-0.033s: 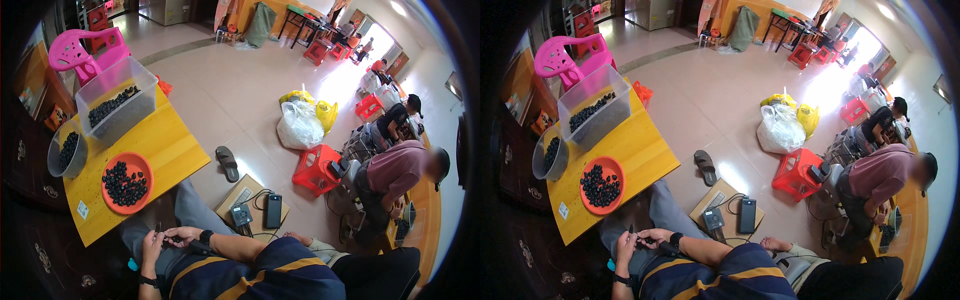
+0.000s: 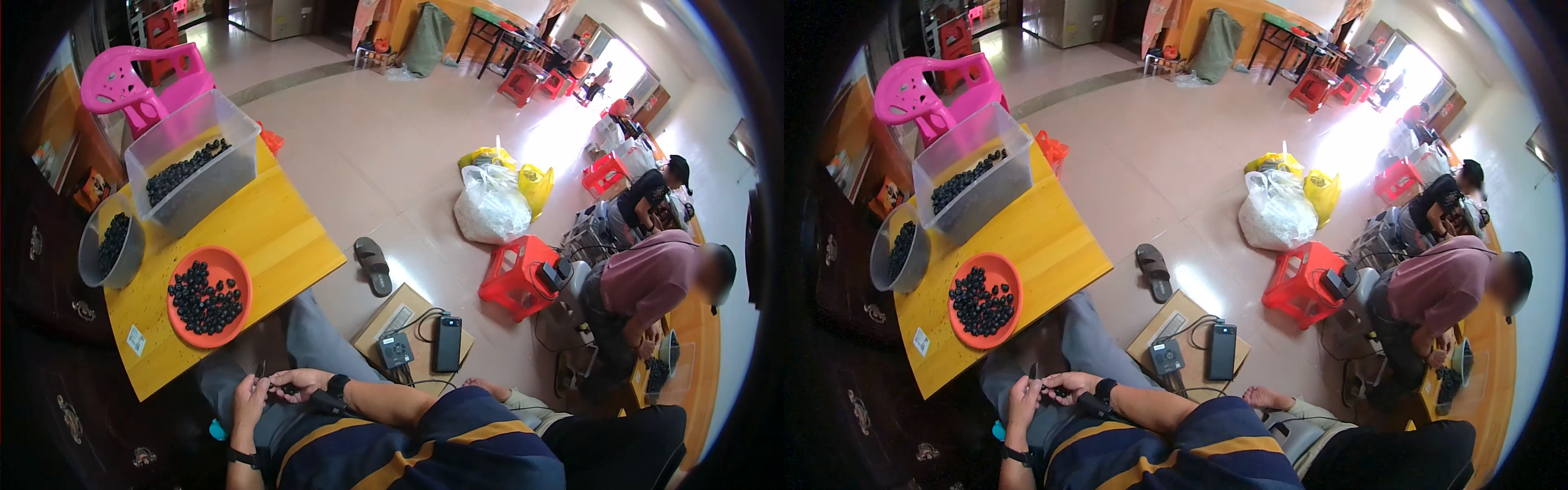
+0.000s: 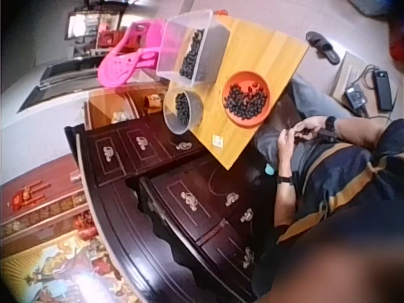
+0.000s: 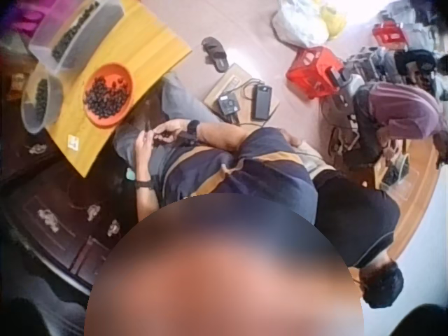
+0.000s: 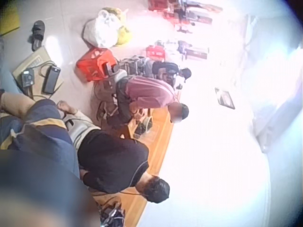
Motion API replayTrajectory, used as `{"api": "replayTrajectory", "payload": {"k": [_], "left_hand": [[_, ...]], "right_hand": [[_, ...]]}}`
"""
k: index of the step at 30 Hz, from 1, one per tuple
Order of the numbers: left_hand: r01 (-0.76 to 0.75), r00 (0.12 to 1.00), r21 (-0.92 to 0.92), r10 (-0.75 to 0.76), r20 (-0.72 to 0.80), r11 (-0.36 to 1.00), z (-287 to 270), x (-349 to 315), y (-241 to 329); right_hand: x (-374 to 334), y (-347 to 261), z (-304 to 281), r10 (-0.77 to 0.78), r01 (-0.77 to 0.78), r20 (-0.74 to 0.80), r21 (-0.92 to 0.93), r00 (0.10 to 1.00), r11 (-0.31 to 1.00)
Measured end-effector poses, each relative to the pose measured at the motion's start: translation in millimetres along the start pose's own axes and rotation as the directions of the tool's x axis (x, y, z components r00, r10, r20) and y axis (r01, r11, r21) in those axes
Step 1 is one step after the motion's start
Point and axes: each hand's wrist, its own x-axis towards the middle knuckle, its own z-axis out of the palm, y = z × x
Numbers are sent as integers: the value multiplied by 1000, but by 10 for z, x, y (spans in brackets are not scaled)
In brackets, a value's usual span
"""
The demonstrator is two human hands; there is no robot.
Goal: The recorder is sitting at a small table, using a small utility knife to remove stems from dark berries (possibly blueberries or similar) and sorting them into different containers.
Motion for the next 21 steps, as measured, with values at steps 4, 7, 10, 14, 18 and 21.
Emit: {"api": "replayTrajectory", "payload": {"k": [4, 7, 10, 14, 18, 21], "left_hand": [[43, 994, -147, -28, 104, 988, -36, 26, -11], [-47, 993, -172, 65, 99, 984, 21, 140, -223], [-58, 990, -256, 89, 111, 965, 86, 114, -66], [-68, 997, 36, 69, -32, 997, 35, -23, 87], [-117, 990, 110, 125, -66, 987, -11, -34, 37], [-117, 991, 140, 126, -52, 983, 0, -27, 28]], "right_hand": [[-26, 0, -32, -38, 36, 53, 43, 998, 998], [-238, -122, 77, -29, 31, -39, 56, 999, 998], [-312, -186, 9, -27, 33, -37, 147, 999, 989], [-238, -183, -30, 7, -13, 33, 176, 999, 984], [-239, -186, 105, 11, -15, 24, 178, 1000, 984], [-227, -167, 65, 11, -14, 21, 173, 1000, 985]]}}
